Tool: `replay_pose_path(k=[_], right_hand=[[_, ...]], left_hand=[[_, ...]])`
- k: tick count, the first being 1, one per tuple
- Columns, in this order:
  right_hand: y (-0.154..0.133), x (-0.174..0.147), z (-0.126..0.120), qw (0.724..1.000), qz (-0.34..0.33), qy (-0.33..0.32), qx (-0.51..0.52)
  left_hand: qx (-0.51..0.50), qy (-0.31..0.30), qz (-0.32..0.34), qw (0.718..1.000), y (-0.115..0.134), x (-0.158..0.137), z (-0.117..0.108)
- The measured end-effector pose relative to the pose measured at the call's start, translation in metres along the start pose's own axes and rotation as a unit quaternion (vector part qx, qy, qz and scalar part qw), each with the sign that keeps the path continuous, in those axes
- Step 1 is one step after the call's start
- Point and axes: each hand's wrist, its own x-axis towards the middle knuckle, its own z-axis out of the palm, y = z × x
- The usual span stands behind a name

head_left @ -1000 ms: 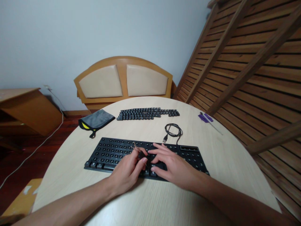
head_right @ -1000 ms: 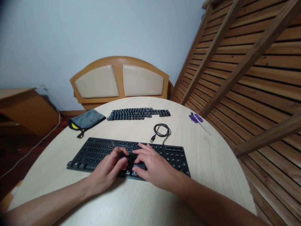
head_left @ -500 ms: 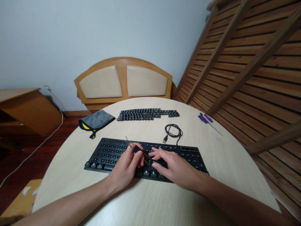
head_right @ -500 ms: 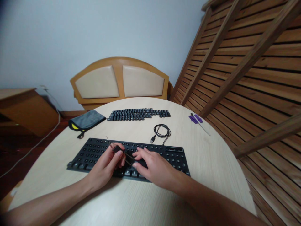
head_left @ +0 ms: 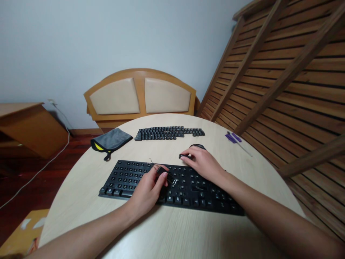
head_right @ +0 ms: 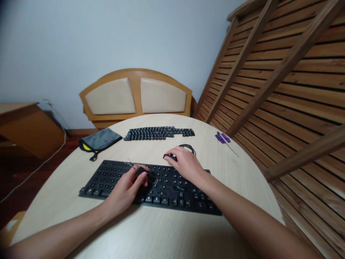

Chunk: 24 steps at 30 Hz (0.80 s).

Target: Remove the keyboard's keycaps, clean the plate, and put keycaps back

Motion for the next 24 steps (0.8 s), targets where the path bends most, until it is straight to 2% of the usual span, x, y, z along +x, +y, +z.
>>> replay_pose_path(k=[4,11,16,24], right_hand=[[0.021,0.040,0.001,0.986,0.038,-0.040,-0.155],[0.042,0.086,0.017,0.971,0.060,-0.049,-0.227],[0.049,0.097,0.031,0.966,0.064,-0.053,-0.243],[0.051,0.098,0.037,0.970,0.056,-0.029,-0.236]], left_hand=[[0.010,-0.002,-0.002,1.000,0.000,0.001,0.000],[0.015,-0.009,0.004,1.000,0.000,0.000,0.000],[0.013,-0.011,0.007,1.000,0.001,0.001,0.000],[0.015,-0.014,0.008,1.000,-0.003,0.001,0.000]])
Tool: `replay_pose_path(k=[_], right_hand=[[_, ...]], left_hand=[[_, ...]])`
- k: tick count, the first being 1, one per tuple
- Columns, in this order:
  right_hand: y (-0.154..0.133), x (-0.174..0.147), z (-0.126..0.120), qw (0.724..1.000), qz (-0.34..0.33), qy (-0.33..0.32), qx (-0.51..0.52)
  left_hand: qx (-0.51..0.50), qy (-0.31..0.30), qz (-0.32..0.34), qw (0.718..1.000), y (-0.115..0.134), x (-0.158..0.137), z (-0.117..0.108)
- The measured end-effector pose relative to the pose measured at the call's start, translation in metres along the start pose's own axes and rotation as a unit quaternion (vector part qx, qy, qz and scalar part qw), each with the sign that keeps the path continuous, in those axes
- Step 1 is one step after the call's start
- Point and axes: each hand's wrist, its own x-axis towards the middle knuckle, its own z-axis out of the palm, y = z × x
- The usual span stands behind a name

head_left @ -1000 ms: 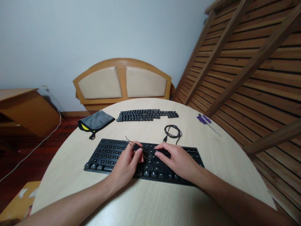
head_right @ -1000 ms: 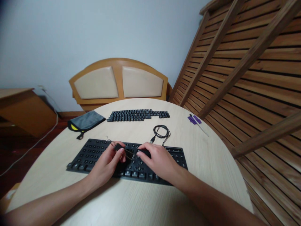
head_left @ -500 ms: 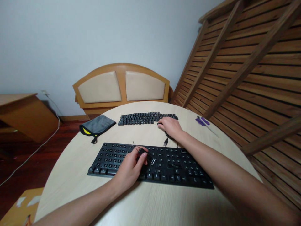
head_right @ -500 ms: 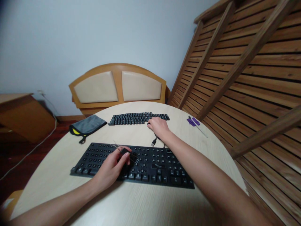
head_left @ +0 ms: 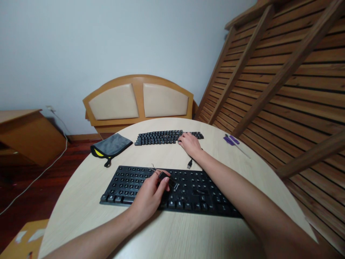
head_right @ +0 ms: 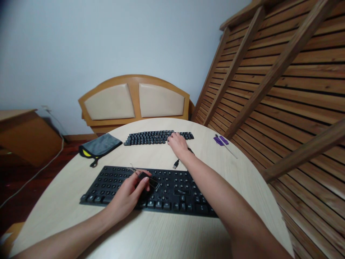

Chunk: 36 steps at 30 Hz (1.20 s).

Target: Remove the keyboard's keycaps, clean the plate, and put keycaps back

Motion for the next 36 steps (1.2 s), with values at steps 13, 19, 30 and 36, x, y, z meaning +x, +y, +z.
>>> replay_pose_path(k=[13,19,30,36], right_hand=[[0.001,0.004,0.011,0.999,0.017,0.006,0.049],[-0.003,0.000,-0.001,0.997,0.022,0.015,0.066],[0.033,-0.086,-0.064,0.973,-0.114,-0.062,0.190],[0.036,-0.153,-0.062,0.937,-0.108,-0.218,0.250]], left_hand=[[0.008,-0.003,0.002,1.000,-0.001,-0.001,0.001],[0.007,-0.001,0.006,1.000,-0.003,0.000,0.001],[0.011,0.002,-0.006,1.000,-0.003,0.000,0.001],[0.017,0.003,-0.015,1.000,0.000,0.002,-0.001]])
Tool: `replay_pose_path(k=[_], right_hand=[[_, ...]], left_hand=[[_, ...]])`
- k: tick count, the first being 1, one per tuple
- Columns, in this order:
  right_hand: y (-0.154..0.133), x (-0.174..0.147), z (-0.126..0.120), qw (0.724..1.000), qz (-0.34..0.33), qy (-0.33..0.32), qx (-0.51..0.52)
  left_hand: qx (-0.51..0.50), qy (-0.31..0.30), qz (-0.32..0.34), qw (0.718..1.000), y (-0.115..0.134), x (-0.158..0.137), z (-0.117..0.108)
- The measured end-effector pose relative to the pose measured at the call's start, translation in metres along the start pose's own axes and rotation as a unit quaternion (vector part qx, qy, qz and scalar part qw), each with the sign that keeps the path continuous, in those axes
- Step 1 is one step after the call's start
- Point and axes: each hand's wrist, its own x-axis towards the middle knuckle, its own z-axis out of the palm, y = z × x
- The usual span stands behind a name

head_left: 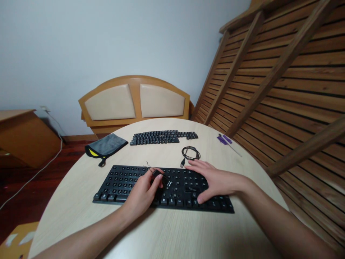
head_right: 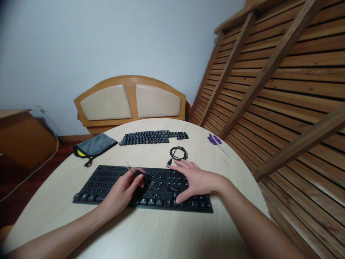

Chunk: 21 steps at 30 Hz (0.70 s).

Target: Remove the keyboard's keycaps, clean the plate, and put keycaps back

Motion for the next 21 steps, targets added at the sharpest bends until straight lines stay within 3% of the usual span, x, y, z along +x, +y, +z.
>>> replay_pose_path(k=[6,17,21], right_hand=[[-0.012,0.001,0.013,0.999,0.002,-0.037,-0.015],[-0.036,0.019,0.041,0.994,-0.086,0.073,-0.004],[-0.038,0.018,0.040,0.989,-0.129,0.074,0.005]], left_hand=[[-0.004,0.013,-0.020,1.000,0.005,0.001,-0.004],[0.018,0.000,0.010,1.000,0.006,-0.008,-0.003],[0.064,0.002,0.043,0.997,0.006,-0.011,-0.003]])
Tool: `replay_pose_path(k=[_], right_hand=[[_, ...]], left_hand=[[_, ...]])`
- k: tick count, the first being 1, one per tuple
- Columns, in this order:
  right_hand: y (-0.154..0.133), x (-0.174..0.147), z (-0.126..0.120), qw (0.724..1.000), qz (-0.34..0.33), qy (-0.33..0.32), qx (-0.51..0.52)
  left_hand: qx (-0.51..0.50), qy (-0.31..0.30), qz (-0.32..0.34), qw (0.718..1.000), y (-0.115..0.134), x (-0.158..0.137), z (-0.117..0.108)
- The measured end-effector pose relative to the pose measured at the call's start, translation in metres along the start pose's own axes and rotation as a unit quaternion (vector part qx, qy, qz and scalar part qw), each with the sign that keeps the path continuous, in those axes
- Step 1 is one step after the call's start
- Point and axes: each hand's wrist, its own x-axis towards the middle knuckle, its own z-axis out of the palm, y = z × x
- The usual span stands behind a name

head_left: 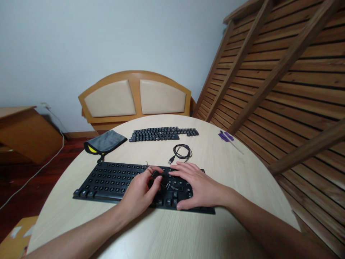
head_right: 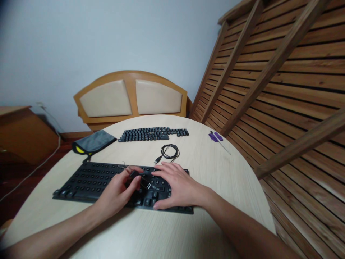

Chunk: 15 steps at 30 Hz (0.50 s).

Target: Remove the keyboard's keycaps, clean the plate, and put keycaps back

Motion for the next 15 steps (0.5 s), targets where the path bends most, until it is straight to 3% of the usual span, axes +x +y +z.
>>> replay_pose_path(k=[7,15], right_hand=[[0.002,-0.013,-0.013,0.997,0.022,-0.066,-0.019],[-0.008,-0.009,-0.007,0.999,0.022,-0.043,-0.024]], left_hand=[[0.022,-0.007,0.016,1.000,0.002,0.001,0.000],[0.069,-0.029,0.099,0.992,0.006,-0.003,-0.001]])
